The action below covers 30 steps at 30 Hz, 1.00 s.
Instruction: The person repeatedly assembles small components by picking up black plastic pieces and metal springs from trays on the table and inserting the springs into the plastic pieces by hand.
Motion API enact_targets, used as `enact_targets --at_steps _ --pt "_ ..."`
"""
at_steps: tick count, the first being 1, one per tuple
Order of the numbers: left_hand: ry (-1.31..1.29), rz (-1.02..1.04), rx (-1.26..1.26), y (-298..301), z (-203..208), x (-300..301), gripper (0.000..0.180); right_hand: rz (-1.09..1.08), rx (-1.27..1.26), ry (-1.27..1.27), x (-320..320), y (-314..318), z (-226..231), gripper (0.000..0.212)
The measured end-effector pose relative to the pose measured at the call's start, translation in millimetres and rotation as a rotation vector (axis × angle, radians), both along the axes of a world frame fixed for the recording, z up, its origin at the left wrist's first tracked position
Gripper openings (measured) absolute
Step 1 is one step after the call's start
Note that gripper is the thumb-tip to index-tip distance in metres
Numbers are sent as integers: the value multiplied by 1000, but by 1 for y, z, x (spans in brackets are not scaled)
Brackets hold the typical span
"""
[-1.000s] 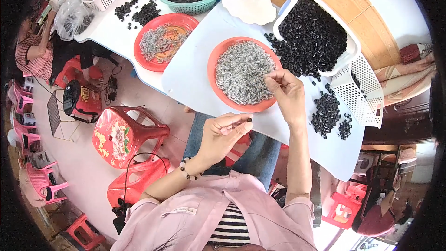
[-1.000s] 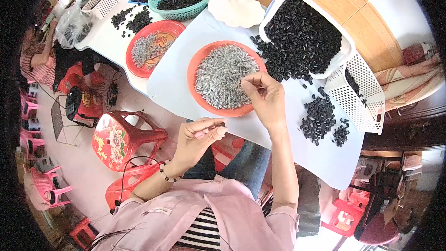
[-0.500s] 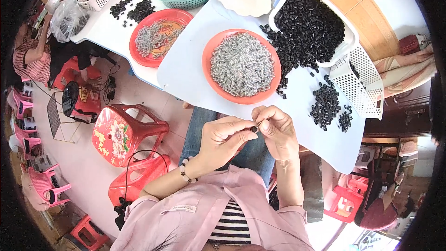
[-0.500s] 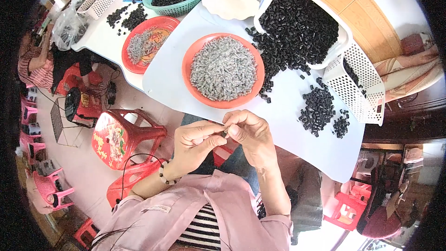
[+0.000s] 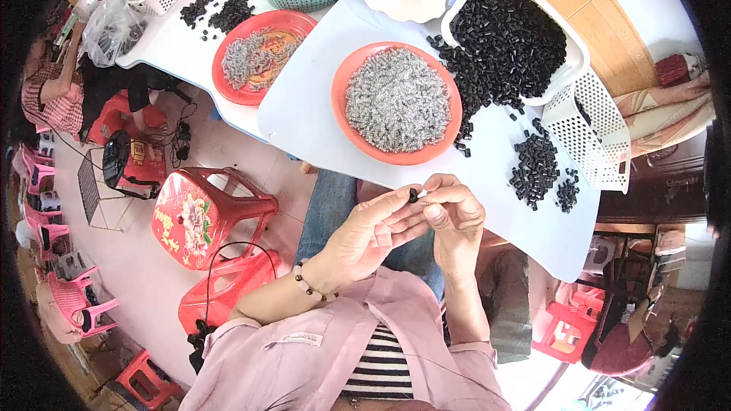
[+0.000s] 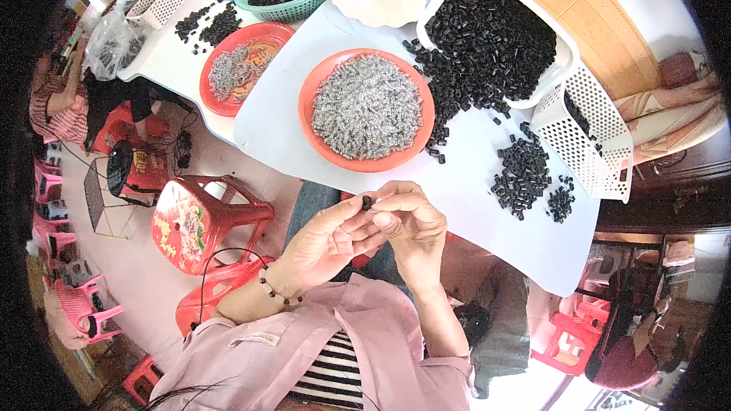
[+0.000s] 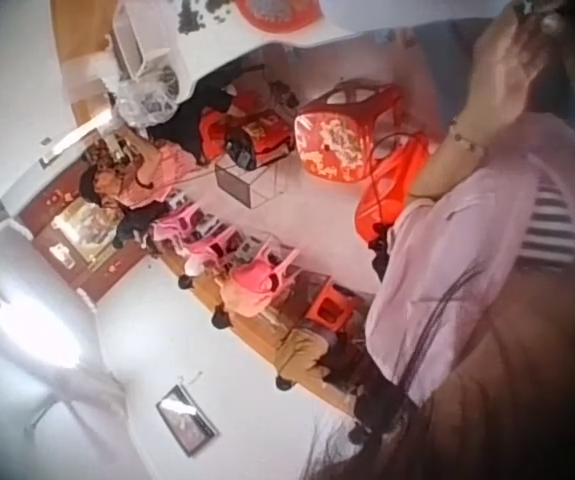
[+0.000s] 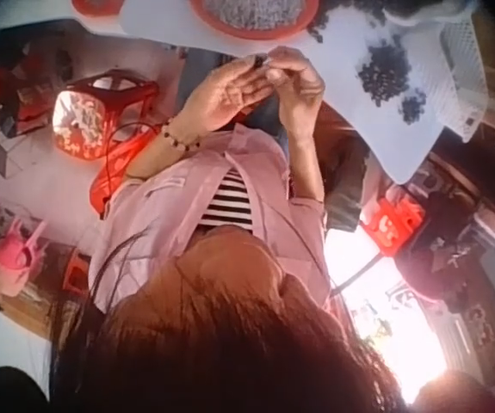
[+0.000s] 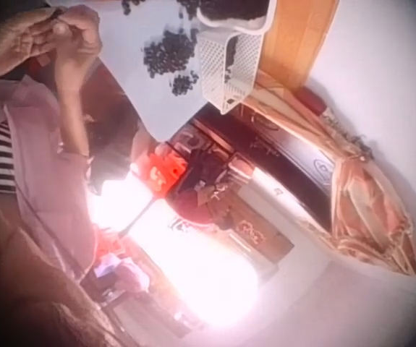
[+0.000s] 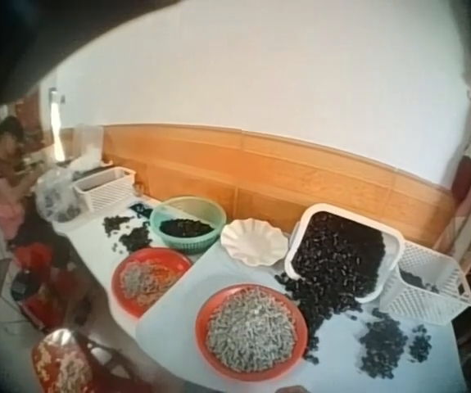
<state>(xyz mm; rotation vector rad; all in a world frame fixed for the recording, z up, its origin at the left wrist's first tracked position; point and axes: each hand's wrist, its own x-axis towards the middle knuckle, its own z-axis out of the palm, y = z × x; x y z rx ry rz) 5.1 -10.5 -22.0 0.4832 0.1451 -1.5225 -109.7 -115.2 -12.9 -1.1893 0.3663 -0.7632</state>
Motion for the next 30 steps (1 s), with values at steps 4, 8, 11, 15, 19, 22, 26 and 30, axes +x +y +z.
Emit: enact_targets --at_steps 4,8,11,15,19,22,26,30 --pt "105 -19 2 1 -5 -6 37 -64 -82 79 -2 1 -13 13" --pt "118 -24 21 1 -2 -7 38 -148 -213 157 -1 4 -14 15" --pt "89 -18 18 2 0 -8 38 -223 -450 168 -2 0 -19 16" --pt "49 -1 16 3 -7 -11 35 -228 -390 202 0 4 -9 17" --pt "-34 -27 28 4 -7 -12 38 -216 -451 241 -4 2 -7 18" --pt "12 -17 21 5 -15 -13 31 -239 -721 311 -10 -5 -7 21" --pt "-270 -68 -53 6 -19 -9 30 -152 -720 355 -19 -12 0 21" --pt "-610 -86 -40 5 -14 -5 28 -50 -728 430 -28 -18 13 22"
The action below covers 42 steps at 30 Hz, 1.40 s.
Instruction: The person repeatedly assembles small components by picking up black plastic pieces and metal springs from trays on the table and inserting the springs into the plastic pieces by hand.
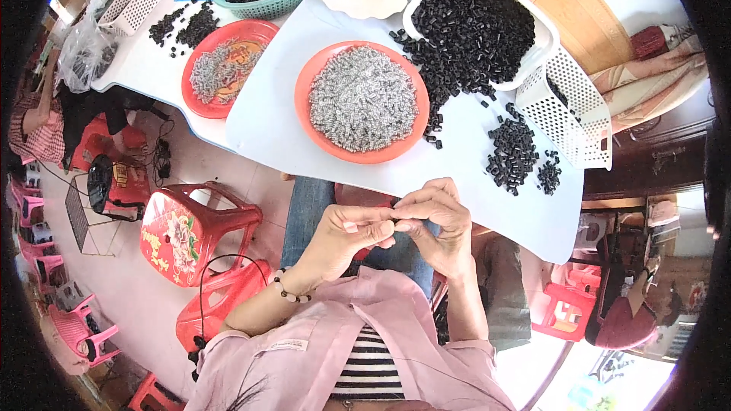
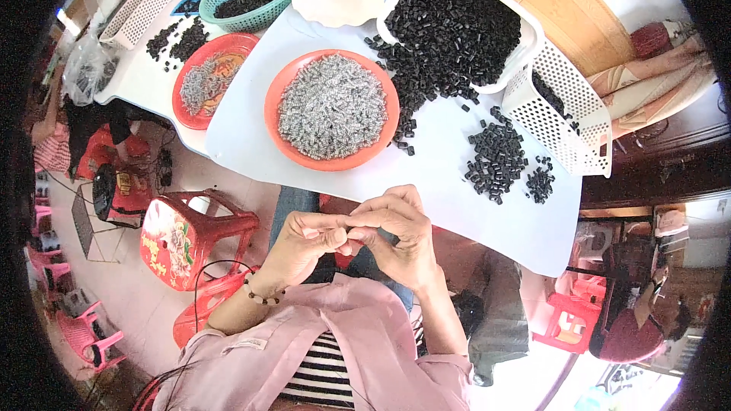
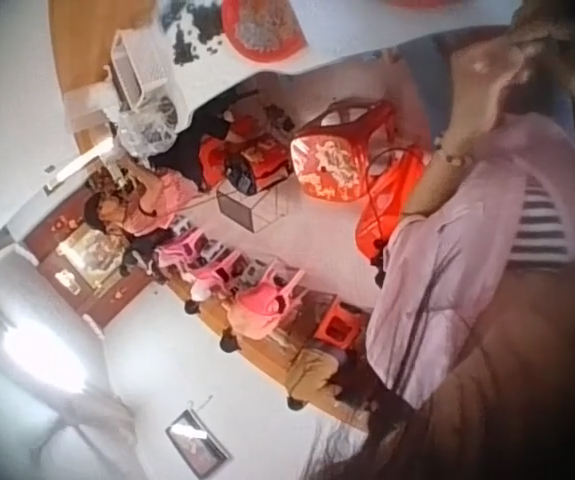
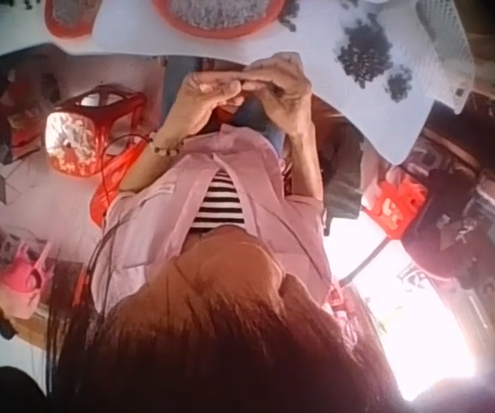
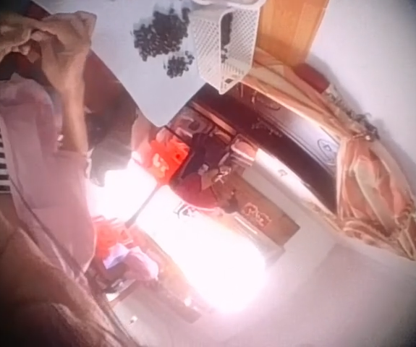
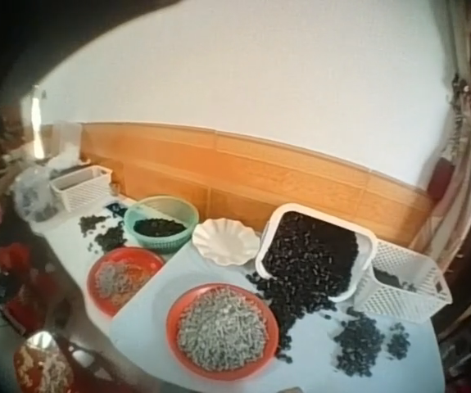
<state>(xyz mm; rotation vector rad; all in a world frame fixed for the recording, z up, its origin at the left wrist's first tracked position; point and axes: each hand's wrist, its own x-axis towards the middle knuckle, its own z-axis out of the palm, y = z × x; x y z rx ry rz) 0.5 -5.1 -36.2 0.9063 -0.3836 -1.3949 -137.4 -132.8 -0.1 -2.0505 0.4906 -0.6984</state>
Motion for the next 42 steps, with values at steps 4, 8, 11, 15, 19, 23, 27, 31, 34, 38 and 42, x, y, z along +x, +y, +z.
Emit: enact_targets --at_steps 4,8,11,15,19,23,27,31,34,38,42 --pt "-57 -64 -31 -2 -8 2 30 91 -13 57 -5 -10 3 23" --pt "7 -20 32 -7 -9 -3 31 -103 90 144 -7 -35 -4 21" --pt "14 -8 65 -9 -8 -4 30 -292 -137 205 -3 -72 -15 20" --pt "35 -9 90 -9 -12 -4 28 -352 -260 224 5 -116 -24 16" --pt "43 -4 81 -12 -16 -3 26 -285 -436 199 21 -148 -27 20" --pt "59 -10 101 -13 -17 -2 24 -174 -642 269 37 -154 -25 30" --pt "74 1 102 -15 -17 -1 24 -153 -681 279 27 -159 -34 31" --pt "64 7 101 -16 -18 0 26 -203 -566 245 16 -149 -31 32" --pt "46 -6 101 -18 -19 -1 26 -304 -486 198 5 -150 -34 31" --pt "54 -30 94 -21 -19 -4 26 -445 -327 184 -13 -151 -33 28" --pt "63 -19 105 -16 -23 -1 26 -550 -526 237 -21 -158 -33 19"
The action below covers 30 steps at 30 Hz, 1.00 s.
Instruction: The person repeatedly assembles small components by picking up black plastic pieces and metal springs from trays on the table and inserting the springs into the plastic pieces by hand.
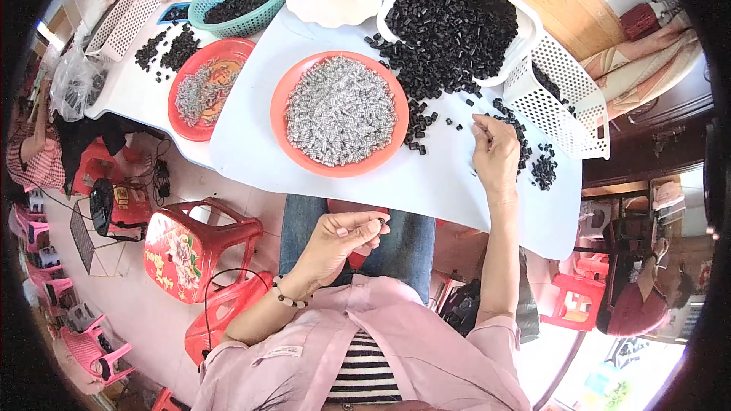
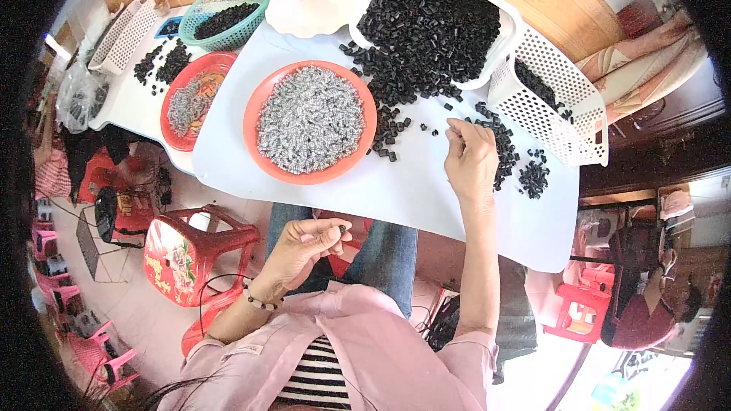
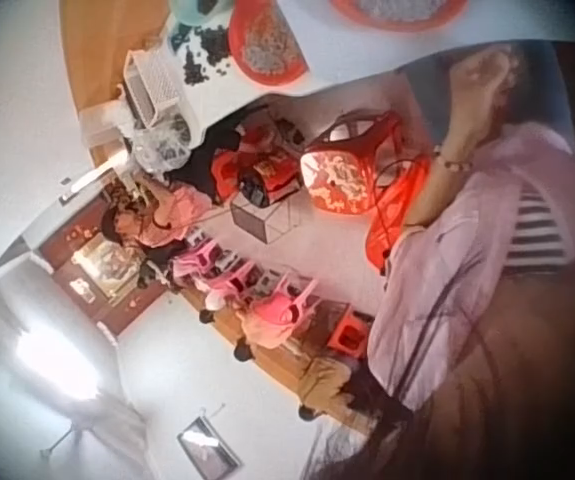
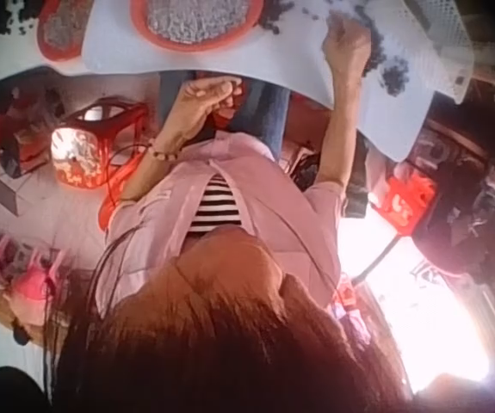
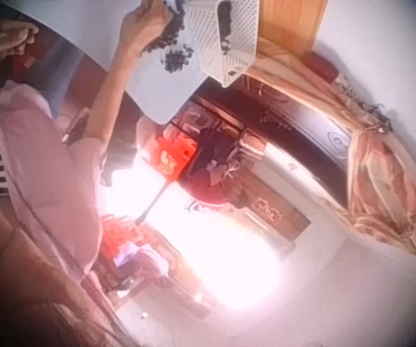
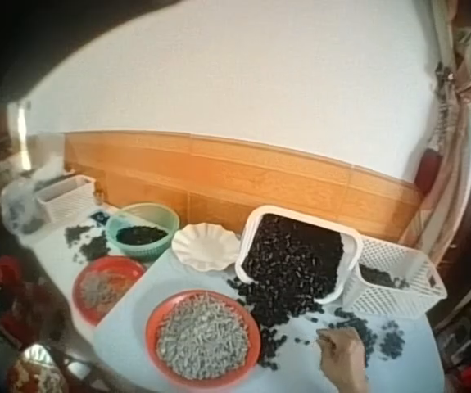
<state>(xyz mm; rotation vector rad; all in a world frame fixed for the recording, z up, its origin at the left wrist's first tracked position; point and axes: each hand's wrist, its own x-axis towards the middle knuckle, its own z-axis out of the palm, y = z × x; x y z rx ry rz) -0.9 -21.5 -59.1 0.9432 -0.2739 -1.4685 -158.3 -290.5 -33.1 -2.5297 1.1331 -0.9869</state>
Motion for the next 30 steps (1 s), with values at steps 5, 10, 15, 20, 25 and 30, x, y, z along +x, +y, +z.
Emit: enact_targets --at_steps 5,10,15,20,25,30 --pt "8 -8 2 0 3 -3 26 -2 27 101 -3 0 5 20" --pt "-17 -13 -13 2 6 -3 26 -20 -21 261 9 2 -3 15" --pt "-88 -6 -42 4 7 -1 23 4 233 52 12 12 -1 13" --pt "-293 150 -139 0 16 -5 25 232 908 -390 7 64 19 15" --pt "-542 173 -270 -5 25 -4 24 431 1248 -666 1 121 20 19" --pt "-758 186 -340 -1 24 -2 22 541 1392 -742 -1 142 16 17"
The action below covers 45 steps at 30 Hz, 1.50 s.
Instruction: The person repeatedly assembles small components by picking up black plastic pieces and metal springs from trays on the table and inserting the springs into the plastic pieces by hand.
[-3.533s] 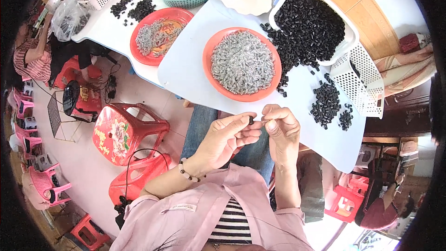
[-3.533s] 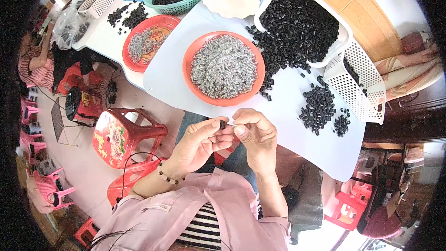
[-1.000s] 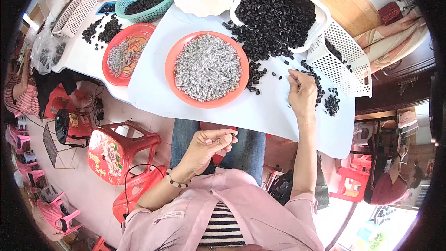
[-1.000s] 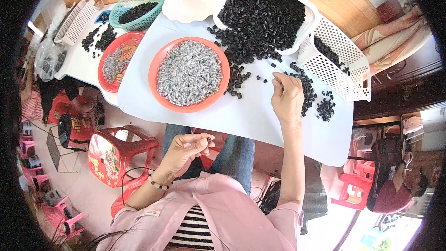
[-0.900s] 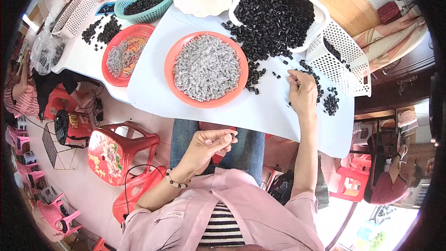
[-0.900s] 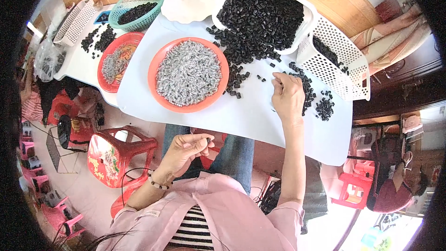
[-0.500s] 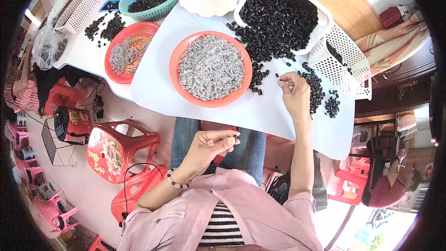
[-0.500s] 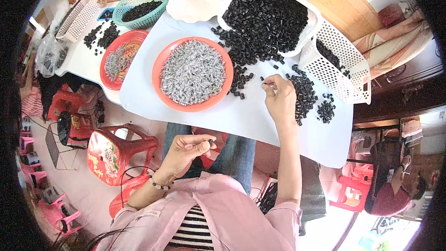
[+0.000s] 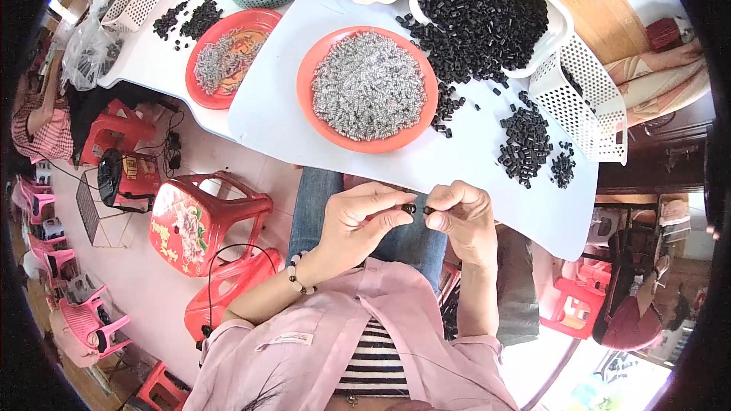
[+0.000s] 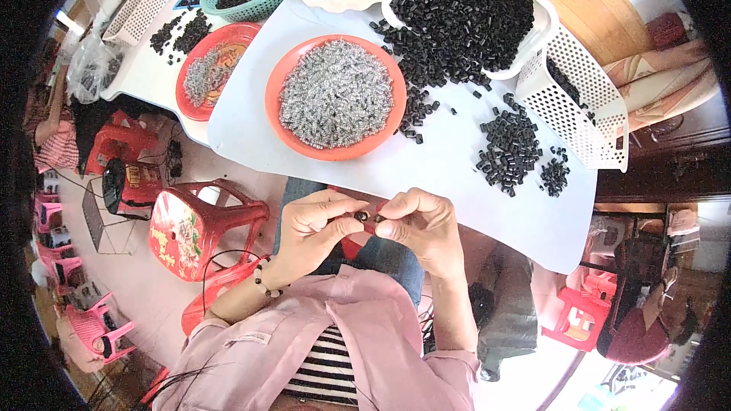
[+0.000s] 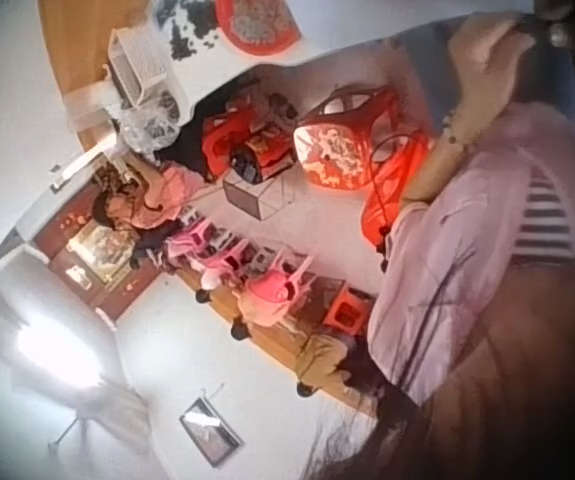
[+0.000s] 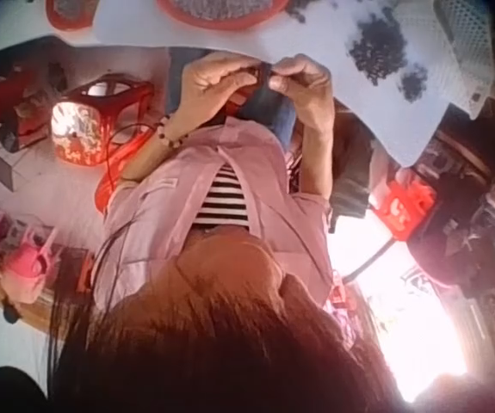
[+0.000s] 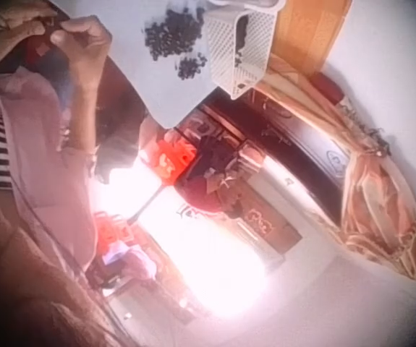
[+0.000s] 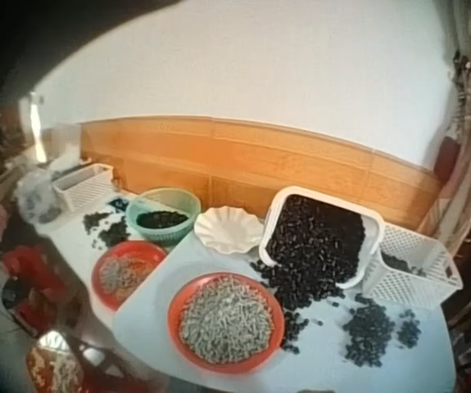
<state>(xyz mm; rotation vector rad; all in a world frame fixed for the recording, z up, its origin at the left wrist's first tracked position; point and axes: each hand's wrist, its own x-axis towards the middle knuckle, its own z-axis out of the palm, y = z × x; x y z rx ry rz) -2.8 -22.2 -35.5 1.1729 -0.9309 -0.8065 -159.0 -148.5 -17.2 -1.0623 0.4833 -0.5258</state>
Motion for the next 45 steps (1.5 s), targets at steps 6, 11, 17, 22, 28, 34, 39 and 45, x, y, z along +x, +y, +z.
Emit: enact_targets --at_steps 6,11,17,22,28,34,39,45 --pt "-36 -15 -26 5 0 -2 24 66 1 41 -2 4 3 17" --pt "-148 -23 -71 6 -2 1 29 97 1 51 -2 3 6 16" --pt "-271 10 -95 5 1 4 31 47 -15 103 4 8 10 17" --pt "-354 27 -106 6 -2 6 30 65 -13 128 3 6 7 17" --pt "-550 16 -184 10 0 10 36 172 -25 190 0 2 7 13" --pt "-786 64 -196 18 7 5 46 159 33 248 3 7 6 20" --pt "-894 49 -144 22 5 2 51 211 -8 295 6 4 -3 14" --pt "-969 32 -113 25 0 3 52 245 -41 371 8 3 -7 13"
